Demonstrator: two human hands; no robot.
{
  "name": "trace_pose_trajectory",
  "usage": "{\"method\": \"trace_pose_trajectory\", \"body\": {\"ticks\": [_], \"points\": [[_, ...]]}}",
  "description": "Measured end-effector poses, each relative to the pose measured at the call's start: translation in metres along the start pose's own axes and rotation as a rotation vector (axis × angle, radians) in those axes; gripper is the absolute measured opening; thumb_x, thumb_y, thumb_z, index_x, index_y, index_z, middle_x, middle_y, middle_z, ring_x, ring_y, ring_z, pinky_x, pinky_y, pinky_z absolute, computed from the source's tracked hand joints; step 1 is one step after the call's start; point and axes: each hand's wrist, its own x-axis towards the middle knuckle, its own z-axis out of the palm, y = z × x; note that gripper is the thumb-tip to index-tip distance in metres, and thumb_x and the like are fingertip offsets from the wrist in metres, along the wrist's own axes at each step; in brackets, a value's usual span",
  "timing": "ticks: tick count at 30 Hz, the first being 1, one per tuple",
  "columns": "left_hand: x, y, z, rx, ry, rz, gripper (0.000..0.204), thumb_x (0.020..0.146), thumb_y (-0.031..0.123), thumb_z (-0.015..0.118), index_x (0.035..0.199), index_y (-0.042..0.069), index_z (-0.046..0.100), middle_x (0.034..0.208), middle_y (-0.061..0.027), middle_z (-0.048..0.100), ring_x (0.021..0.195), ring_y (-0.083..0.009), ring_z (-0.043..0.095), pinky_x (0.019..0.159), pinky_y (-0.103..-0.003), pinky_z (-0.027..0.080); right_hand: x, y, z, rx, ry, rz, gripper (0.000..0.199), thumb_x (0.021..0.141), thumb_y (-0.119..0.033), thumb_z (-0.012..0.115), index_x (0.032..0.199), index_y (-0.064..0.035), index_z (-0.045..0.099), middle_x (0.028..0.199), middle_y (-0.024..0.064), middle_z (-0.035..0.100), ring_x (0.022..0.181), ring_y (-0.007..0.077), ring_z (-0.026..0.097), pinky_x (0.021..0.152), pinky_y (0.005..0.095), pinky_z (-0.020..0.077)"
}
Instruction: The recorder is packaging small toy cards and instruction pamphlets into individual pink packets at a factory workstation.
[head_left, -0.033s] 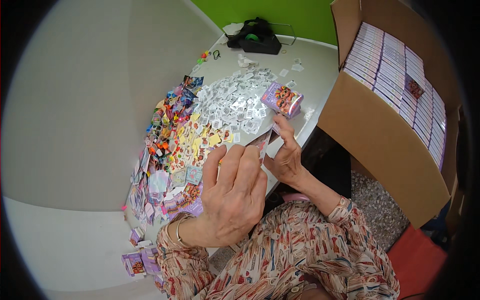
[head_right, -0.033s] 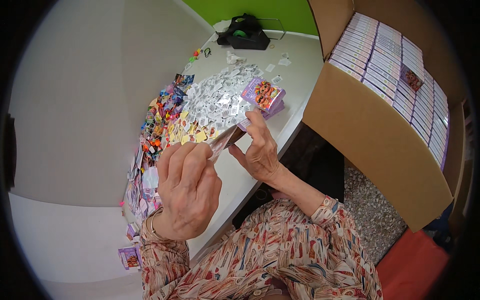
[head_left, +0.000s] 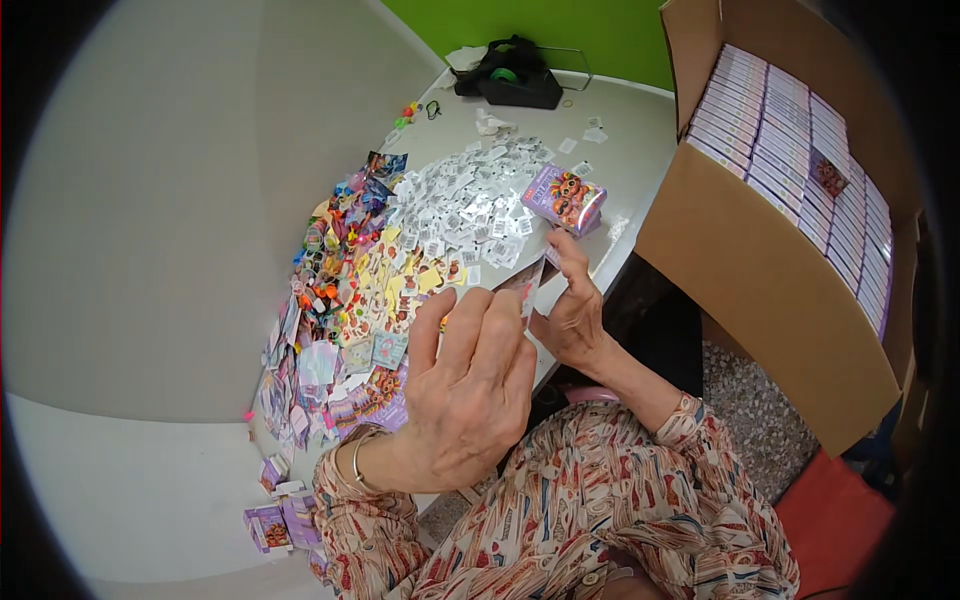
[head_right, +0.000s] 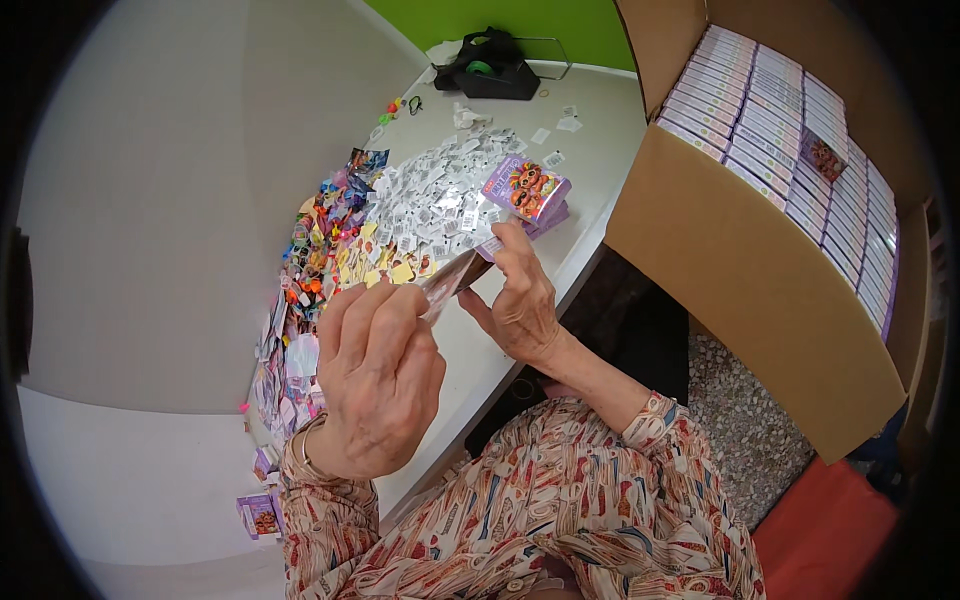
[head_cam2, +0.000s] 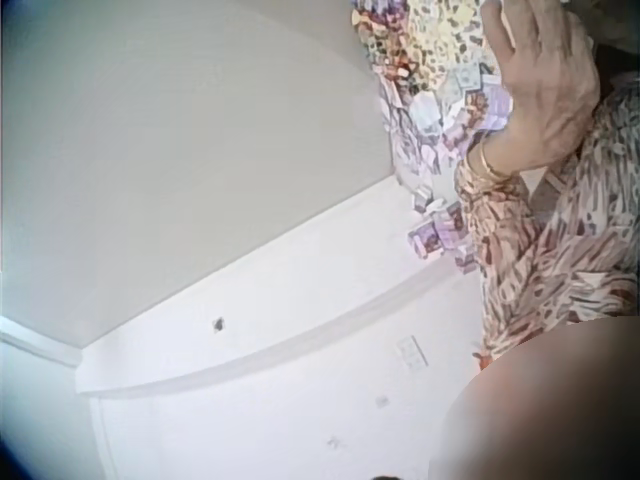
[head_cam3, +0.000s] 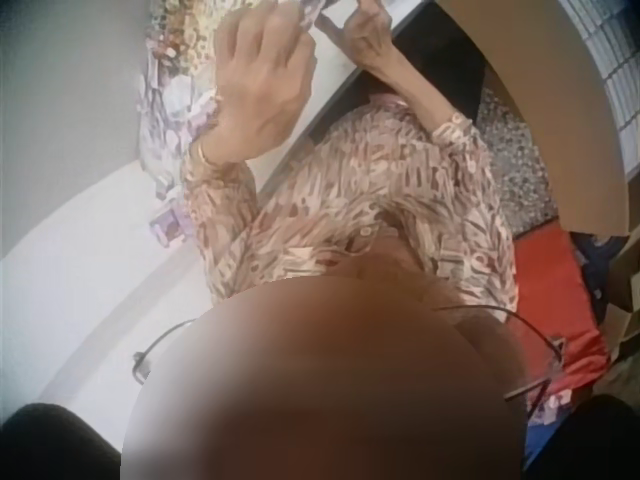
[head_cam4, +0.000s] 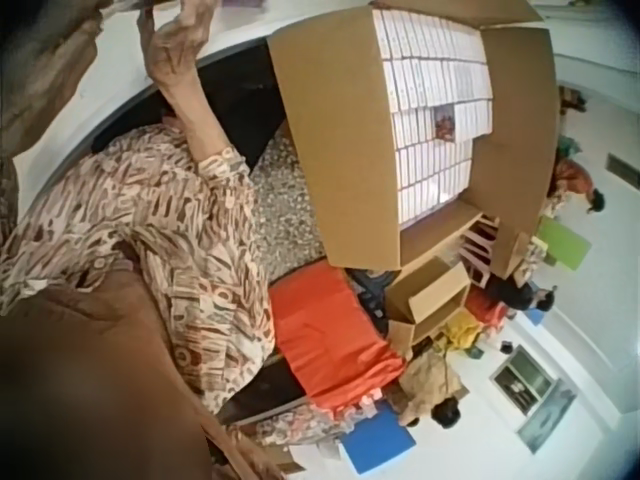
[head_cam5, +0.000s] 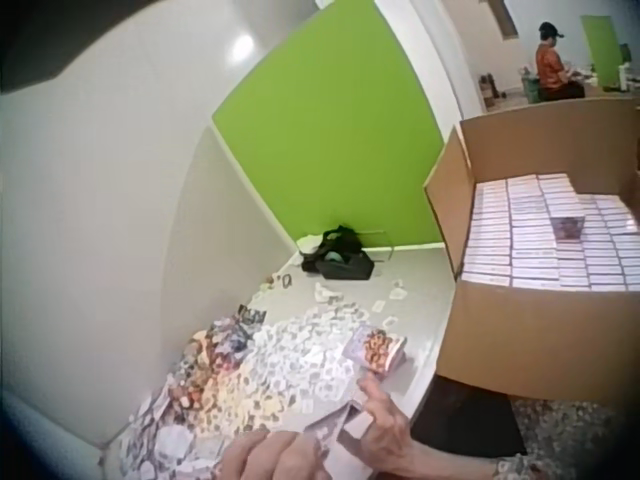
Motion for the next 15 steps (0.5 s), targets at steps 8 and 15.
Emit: {"method": "trace_pose_trajectory", "body": {"ticks": [8,15], "points": [[0.006,-0.009,0.003,-0.018,-0.002,-0.012,0.022,0.060,-0.004,0.065,0.080,-0.005,0.056,0.099,-0.0122,0.056,0.095,-0.0300,0.057,0.083,-0.044,0.044,0.000,0.005,-0.002,-0.014,0.057,-0.027,0.085,0.058,0.000,0.083,0.122,-0.0018,0.028,0.124,0.0281,0.046,0.113,0.0453,0.054,0.092,0.0445,0.0482],[0.010,-0.008,0.004,-0.112,-0.140,0.005,0.019,0.064,-0.001,0.063,0.081,-0.004,0.057,0.101,-0.0128,0.054,0.097,-0.0291,0.054,0.085,-0.043,0.041,-0.002,0.010,-0.007,-0.076,0.021,0.040,0.092,0.059,-0.004,0.086,0.125,-0.0017,0.022,0.128,0.0279,0.045,0.111,0.0426,0.056,0.085,0.0403,0.0521]]}}
